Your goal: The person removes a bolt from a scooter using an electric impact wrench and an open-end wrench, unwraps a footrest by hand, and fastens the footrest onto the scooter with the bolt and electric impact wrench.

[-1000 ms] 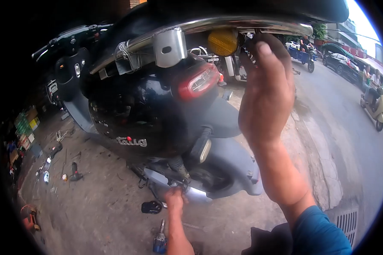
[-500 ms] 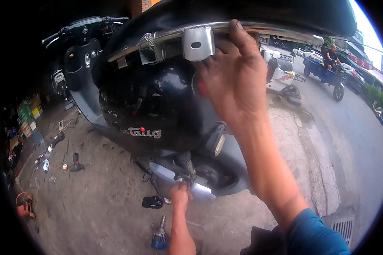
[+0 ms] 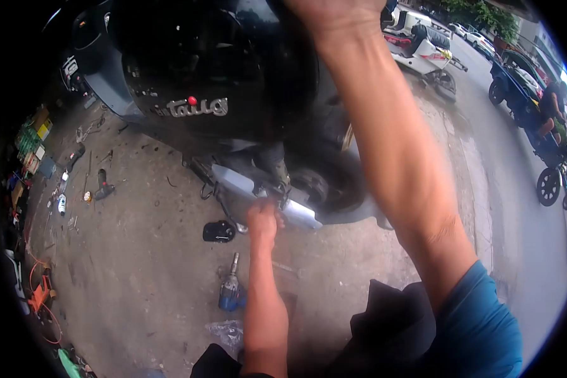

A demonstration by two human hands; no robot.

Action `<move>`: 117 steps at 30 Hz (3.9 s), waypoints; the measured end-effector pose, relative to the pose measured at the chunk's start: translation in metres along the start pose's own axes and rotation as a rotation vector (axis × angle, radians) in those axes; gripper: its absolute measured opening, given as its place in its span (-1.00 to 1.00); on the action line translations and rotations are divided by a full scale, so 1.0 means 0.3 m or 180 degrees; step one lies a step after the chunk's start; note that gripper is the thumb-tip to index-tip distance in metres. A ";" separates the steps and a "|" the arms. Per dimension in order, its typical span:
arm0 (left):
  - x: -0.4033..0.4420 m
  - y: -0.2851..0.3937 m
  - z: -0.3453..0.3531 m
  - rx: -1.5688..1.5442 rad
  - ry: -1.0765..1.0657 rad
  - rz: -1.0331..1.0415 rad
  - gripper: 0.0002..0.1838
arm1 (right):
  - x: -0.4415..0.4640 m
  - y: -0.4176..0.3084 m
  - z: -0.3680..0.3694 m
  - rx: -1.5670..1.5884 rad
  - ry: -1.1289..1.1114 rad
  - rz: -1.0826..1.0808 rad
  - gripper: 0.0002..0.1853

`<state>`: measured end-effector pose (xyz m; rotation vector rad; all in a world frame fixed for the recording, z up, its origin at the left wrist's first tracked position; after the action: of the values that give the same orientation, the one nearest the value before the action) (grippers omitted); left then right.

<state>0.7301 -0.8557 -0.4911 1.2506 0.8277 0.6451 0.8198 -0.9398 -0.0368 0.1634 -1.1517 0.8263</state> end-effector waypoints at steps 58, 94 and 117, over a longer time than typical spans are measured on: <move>-0.046 0.001 0.072 0.0946 0.0097 0.0075 -0.66 | -0.851 -0.301 -0.284 -0.4704 0.1250 0.1846 -0.56; -0.078 0.018 0.064 0.1867 0.0143 0.0531 -0.69 | -0.622 -0.146 -0.392 -0.4909 0.0837 0.1806 -0.55; -0.088 0.048 0.042 0.1980 0.0431 0.1181 -0.76 | -0.531 -0.373 -0.200 -0.6305 0.0620 0.1510 -0.55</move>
<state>0.7259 -0.8811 -0.4708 1.9722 0.9552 0.8059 0.9128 -1.0661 -0.1668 -1.8045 -1.3556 -0.2087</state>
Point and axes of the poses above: each hand's wrist, its own x-axis towards the middle knuckle, its own z-axis out of the palm, y = z × x, the point moved 9 cm from there along x, towards the middle knuckle, and after that the axes turned 6 degrees about x, right-handed, at the moved point
